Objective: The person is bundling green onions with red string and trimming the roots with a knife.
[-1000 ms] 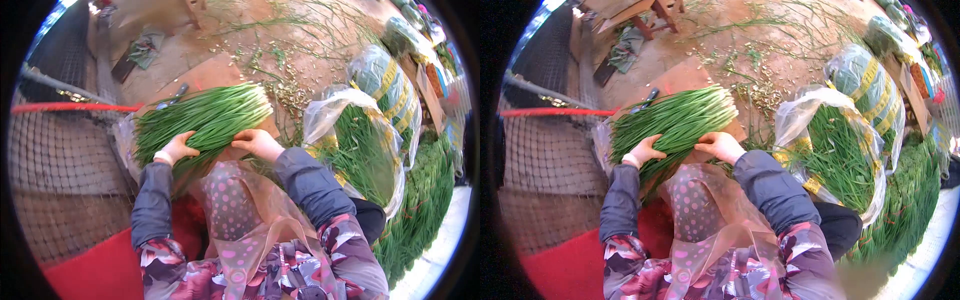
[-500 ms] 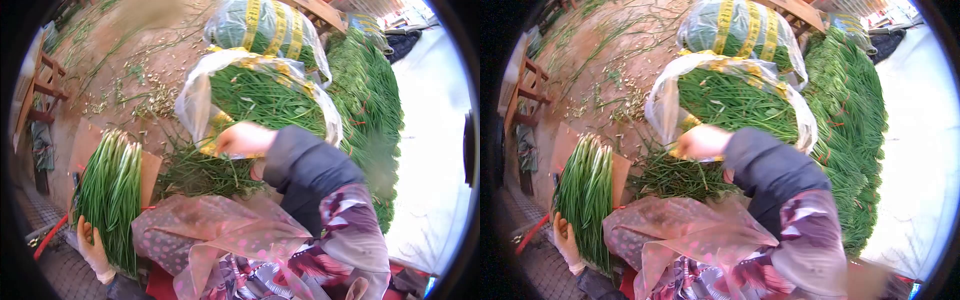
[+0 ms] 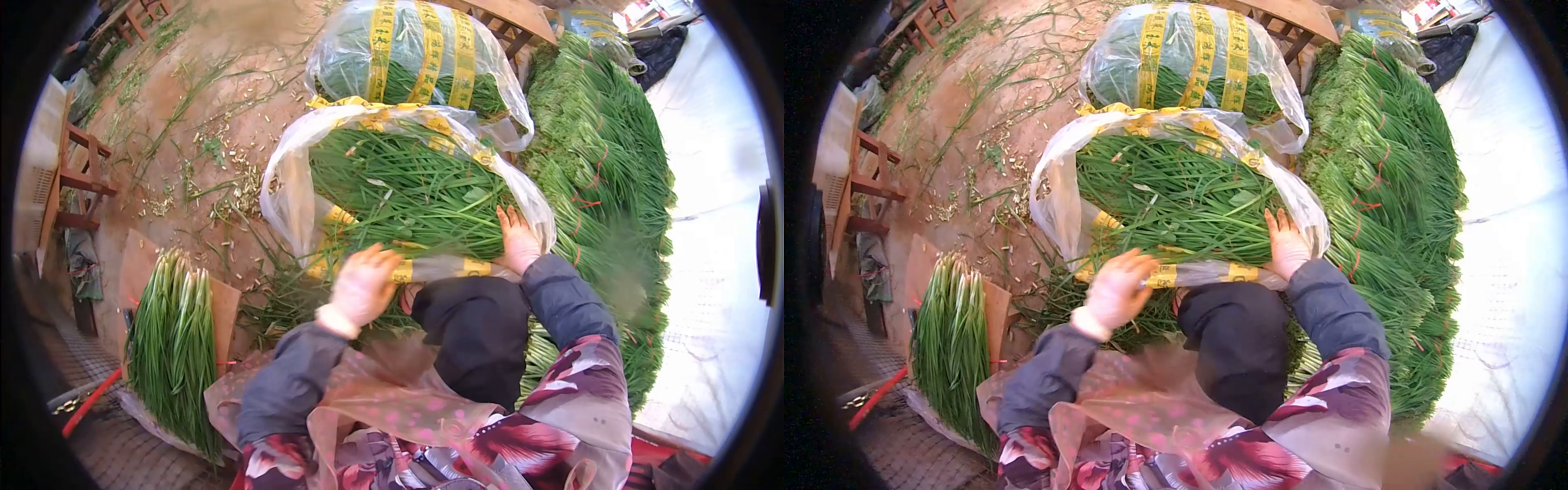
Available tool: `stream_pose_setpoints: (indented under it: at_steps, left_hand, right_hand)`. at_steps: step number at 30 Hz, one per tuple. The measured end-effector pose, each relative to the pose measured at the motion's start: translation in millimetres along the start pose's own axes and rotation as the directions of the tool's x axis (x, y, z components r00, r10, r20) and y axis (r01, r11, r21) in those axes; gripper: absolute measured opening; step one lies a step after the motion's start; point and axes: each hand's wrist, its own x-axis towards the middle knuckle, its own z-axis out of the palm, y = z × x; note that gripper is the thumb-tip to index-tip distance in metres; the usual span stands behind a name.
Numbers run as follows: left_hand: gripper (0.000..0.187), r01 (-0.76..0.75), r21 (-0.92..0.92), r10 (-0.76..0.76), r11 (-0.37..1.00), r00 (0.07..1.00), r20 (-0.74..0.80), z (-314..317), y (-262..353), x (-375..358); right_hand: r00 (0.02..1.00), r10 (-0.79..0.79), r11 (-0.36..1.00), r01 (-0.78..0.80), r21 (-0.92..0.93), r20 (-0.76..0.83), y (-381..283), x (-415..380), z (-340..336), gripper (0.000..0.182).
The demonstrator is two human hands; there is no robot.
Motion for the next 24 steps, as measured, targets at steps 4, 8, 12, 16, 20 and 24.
stream_pose_setpoints:
  at_steps: [4, 8, 12, 16, 20, 24]
  left_hand:
    - [0.066, 0.05, 0.318, -0.089, 0.947, 0.99, 0.108, 76.1, -8.1, 20.0]
    - [0.039, 0.024, 0.311, -0.059, 0.95, 0.993, 0.104, 99.4, -6.6, 1.7]
    - [0.01, -0.038, 0.149, 0.037, 0.988, 0.999, 0.009, 94.6, 15.4, -6.8]
    - [0.01, -0.046, 0.066, 0.046, 0.997, 0.999, 0.005, 60.5, 23.3, 4.6]
    - [0.007, -0.03, -0.122, 0.055, 0.992, 0.977, 0.206, 44.0, 16.3, -10.0]
    - [0.006, 0.004, -0.038, 0.008, 0.999, 0.957, 0.291, 64.5, 13.6, -17.1]
  right_hand:
    - [1.0, 0.02, 0.999, -0.02, 0.03, -0.017, -3.2, 7.4, 18.6, 0.127]
    - [0.996, 0.087, 0.991, -0.086, -0.104, 0.0, -15.2, -7.7, 53.0, 0.127]
    - [0.985, 0.06, 0.978, -0.09, -0.186, -0.161, -8.1, 9.8, 50.8, 0.123]
    - [0.997, 0.071, 0.99, -0.067, 0.127, -0.03, 1.1, 30.9, -27.6, 0.114]
    - [0.999, 0.008, 0.974, 0.001, 0.225, -0.038, -2.9, 58.8, -76.8, 0.095]
    - [0.983, 0.039, 0.935, -0.099, 0.341, 0.179, 9.1, 90.0, -60.9, 0.1]
